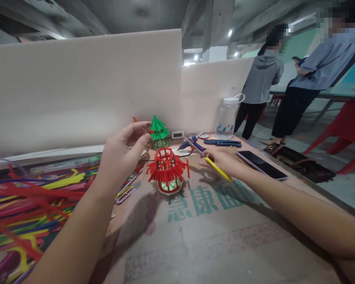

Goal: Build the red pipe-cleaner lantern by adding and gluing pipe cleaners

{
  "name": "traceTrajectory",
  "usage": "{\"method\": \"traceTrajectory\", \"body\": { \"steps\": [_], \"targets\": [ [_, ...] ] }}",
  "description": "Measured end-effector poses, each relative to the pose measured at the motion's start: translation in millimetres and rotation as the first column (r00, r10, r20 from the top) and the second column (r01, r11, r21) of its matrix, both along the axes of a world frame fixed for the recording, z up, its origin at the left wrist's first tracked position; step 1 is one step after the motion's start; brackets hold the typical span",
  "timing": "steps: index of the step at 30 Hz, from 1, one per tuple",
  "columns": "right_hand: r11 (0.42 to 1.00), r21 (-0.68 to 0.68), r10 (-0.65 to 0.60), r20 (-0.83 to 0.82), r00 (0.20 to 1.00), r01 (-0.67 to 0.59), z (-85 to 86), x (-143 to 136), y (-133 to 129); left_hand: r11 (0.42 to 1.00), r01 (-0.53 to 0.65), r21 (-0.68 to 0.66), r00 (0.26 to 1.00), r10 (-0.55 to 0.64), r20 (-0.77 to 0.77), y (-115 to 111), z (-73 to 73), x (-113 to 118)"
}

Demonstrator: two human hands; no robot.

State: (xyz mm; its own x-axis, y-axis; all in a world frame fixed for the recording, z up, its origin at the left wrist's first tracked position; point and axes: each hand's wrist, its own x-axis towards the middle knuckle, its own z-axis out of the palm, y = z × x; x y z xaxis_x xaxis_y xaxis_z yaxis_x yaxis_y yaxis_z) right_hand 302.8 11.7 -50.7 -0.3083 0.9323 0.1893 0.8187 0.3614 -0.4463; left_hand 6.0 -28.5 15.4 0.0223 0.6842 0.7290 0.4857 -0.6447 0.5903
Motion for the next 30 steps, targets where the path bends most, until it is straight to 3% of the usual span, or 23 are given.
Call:
{"method": "traceTrajectory", "body": {
  "steps": [2,8,10,13,16,20,23,25,30],
  "targets": [
    [1.000,0.011,-0.020,0.163,0.986,0.018,-6.6,5,6,1.000,0.007,0.021,1.000,-0.007,-0.018,2,1.4,-2],
    [1.000,0.011,-0.007,0.307,0.952,0.004,-31.2,8,12,0.994,-0.079,0.078,0.982,0.091,-0.168,0,4.2,-4],
    [1.000,0.016,-0.009,0.354,0.935,0.003,-31.2,6,10,0.994,-0.105,0.038,0.977,0.110,-0.181,0,3.6,-4],
    [0.997,0.072,-0.005,0.384,0.923,-0.025,-17.8,1,0,0.996,-0.061,-0.060,0.984,0.050,-0.170,-1,2.7,-2],
    [0.973,0.209,0.042,0.247,0.968,-0.095,5.9,-10,-18,0.997,-0.005,-0.071,0.973,-0.012,-0.230,-6,3.5,2],
    [0.897,0.387,0.242,-0.022,0.970,-0.215,37.4,-36,-43,0.995,0.087,-0.038,0.958,-0.094,-0.270,-15,6.1,10],
    [0.911,0.310,0.345,-0.206,0.916,-0.273,55.0,-60,-47,0.991,0.131,-0.032,0.957,-0.135,-0.255,-19,7.7,13],
    [0.933,0.231,0.344,-0.335,0.877,-0.277,61.6,-74,-42,0.991,0.133,-0.028,0.955,-0.136,-0.264,-20,8.4,15],
    [0.922,0.117,0.368,-0.558,0.744,-0.368,63.1,-87,-30,0.995,0.097,-0.028,0.951,-0.101,-0.292,-19,7.2,16]
  ]
}}
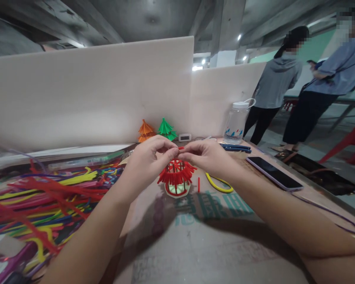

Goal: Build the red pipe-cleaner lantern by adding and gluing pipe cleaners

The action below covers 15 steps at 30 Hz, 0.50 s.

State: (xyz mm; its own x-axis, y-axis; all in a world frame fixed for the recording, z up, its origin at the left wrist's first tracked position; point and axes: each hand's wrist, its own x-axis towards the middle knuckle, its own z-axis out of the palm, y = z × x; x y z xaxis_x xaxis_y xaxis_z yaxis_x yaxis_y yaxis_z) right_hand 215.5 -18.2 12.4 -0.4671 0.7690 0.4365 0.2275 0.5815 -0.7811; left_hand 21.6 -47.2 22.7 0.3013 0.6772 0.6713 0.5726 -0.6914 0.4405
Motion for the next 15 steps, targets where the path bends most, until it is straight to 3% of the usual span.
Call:
{"method": "traceTrajectory", "body": {
  "steps": [4,9,10,13,15],
  "targets": [
    [0.988,0.002,0.153,-0.023,0.988,-0.153,7.5,15,-6,0.999,-0.046,-0.020,0.999,0.046,0.003,5,-2.8,-2],
    [0.972,0.017,0.231,0.104,0.967,-0.234,38.3,67,-22,0.984,-0.176,-0.015,0.984,0.176,-0.010,11,-2.0,-10],
    [0.961,0.006,0.272,0.190,0.943,-0.278,44.5,79,-24,0.981,-0.195,-0.016,0.981,0.195,-0.006,13,-1.3,-12],
    [0.857,-0.087,0.485,0.472,0.736,-0.508,56.0,106,-25,0.973,-0.226,-0.040,0.974,0.227,0.006,15,0.1,-16],
    [0.833,-0.125,0.503,0.574,0.646,-0.538,57.6,112,-23,0.972,-0.232,-0.045,0.973,0.232,-0.002,15,0.1,-16]
  ]
}}
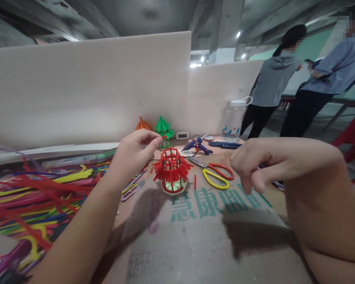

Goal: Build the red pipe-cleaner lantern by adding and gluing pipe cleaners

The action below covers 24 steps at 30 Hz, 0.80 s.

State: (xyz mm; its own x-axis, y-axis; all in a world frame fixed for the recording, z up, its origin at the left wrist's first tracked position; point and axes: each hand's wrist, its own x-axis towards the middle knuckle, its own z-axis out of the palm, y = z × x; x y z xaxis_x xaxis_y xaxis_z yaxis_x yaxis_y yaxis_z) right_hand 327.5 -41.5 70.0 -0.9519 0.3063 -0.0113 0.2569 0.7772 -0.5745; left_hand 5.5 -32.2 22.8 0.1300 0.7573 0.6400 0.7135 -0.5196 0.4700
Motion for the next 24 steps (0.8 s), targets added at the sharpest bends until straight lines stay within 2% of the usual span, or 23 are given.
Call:
{"method": "traceTrajectory", "body": {
  "steps": [3,6,11,13,16,21,24],
  "targets": [
    [0.978,0.120,-0.174,0.013,0.985,0.171,-2.9,-5,5,1.000,0.024,0.010,0.999,-0.023,-0.033,-1,-0.7,3],
    [0.910,0.244,-0.341,-0.021,0.940,0.336,-8.3,-16,12,0.999,0.047,0.008,0.997,-0.047,-0.065,-3,-1.2,6],
    [0.781,0.367,-0.478,-0.168,0.862,0.505,-27.1,-35,26,0.998,0.065,-0.011,0.995,-0.065,-0.069,-6,-1.6,8],
    [0.749,0.366,-0.489,-0.256,0.834,0.552,-36.5,-43,30,0.997,0.081,-0.014,0.995,-0.082,-0.062,-7,-2.2,8],
    [0.736,0.342,-0.468,-0.366,0.804,0.584,-45.3,-52,31,0.994,0.112,-0.015,0.993,-0.113,-0.038,-9,-3.4,10],
    [0.722,0.314,-0.461,-0.446,0.767,0.616,-47.0,-61,23,0.987,0.158,-0.038,0.987,-0.158,-0.020,-10,-4.5,13],
    [0.723,0.295,-0.416,-0.536,0.734,0.625,-51.4,-68,21,0.975,0.217,-0.051,0.974,-0.219,-0.053,-11,-5.3,19]
  ]
}}
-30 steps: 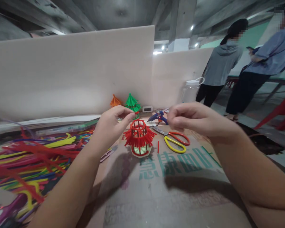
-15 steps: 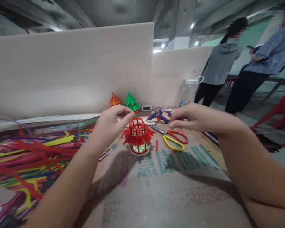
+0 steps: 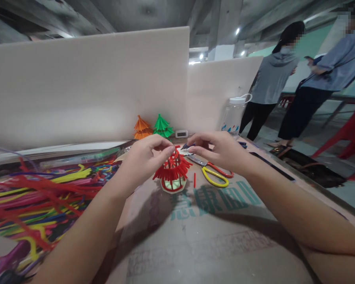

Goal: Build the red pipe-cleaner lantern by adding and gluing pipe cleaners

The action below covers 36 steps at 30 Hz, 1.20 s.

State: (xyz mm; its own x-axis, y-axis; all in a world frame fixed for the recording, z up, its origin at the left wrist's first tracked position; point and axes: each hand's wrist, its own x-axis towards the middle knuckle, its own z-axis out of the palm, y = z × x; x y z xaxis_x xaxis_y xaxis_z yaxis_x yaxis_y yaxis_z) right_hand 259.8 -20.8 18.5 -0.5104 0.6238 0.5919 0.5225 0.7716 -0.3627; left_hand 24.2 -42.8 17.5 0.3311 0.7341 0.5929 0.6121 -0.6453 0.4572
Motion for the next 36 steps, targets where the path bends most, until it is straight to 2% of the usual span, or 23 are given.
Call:
{"method": "traceTrajectory", "body": {
  "steps": [3,7,11,13,16,19,22,24,26,28,29,31,32,34,36],
  "targets": [
    [0.996,0.084,0.038,-0.019,0.999,-0.036,-6.9,-7,-1,0.997,0.071,-0.031,0.997,-0.071,0.001,-2,-1.7,6],
    [0.980,0.182,0.085,-0.005,0.996,-0.083,-11.2,-14,-5,0.982,0.109,-0.156,0.994,-0.103,0.042,-3,-4.5,7],
    [0.987,0.129,0.101,-0.033,0.994,-0.096,-10.8,-16,-12,0.949,0.200,-0.243,0.978,-0.177,0.114,-4,-5.2,6],
    [0.988,0.113,0.108,-0.052,0.993,-0.102,-9.9,-16,-15,0.947,0.205,-0.248,0.977,-0.184,0.108,-6,-3.8,5],
    [0.989,0.128,0.081,-0.095,0.992,-0.068,-5.5,-12,-17,0.975,0.114,-0.190,0.991,-0.097,0.096,-9,1.2,-1],
    [0.991,0.127,-0.017,-0.132,0.991,0.034,3.3,-5,-17,0.997,-0.063,-0.051,0.996,0.066,0.054,-11,10.2,-16],
    [0.988,0.111,-0.087,-0.161,0.983,0.106,12.5,4,-17,0.956,-0.216,0.196,0.969,0.235,-0.078,-6,20.0,-40],
    [0.984,0.112,-0.114,-0.182,0.977,0.135,16.4,8,-16,0.928,-0.281,0.244,0.924,0.331,-0.193,2,22.9,-56],
    [0.980,0.124,-0.128,-0.202,0.971,0.155,18.0,12,-16,0.912,-0.405,0.058,0.874,0.405,-0.267,14,20.1,-70],
    [0.978,0.132,-0.134,-0.208,0.969,0.163,17.9,13,-15,0.872,-0.450,-0.192,0.871,0.382,-0.308,29,11.2,-80],
    [0.978,0.135,-0.132,-0.204,0.970,0.161,17.4,13,-15,0.862,-0.428,-0.272,0.885,0.339,-0.319,36,5.0,-84],
    [0.978,0.143,-0.124,-0.189,0.974,0.153,16.3,12,-15,0.838,-0.323,-0.439,0.918,0.166,-0.359,50,-8.8,-88],
    [0.978,0.150,-0.121,-0.179,0.976,0.148,15.7,11,-15,0.801,-0.258,-0.539,0.930,0.055,-0.364,55,-15.5,-88],
    [0.977,0.160,-0.117,-0.154,0.981,0.142,14.7,10,-15,0.685,-0.139,-0.715,0.953,-0.103,-0.284,64,-27.4,-87],
    [0.977,0.160,-0.125,-0.126,0.984,0.144,14.2,9,-15,0.614,-0.064,-0.787,0.964,-0.166,-0.207,68,-36.9,-84]
  ]
}}
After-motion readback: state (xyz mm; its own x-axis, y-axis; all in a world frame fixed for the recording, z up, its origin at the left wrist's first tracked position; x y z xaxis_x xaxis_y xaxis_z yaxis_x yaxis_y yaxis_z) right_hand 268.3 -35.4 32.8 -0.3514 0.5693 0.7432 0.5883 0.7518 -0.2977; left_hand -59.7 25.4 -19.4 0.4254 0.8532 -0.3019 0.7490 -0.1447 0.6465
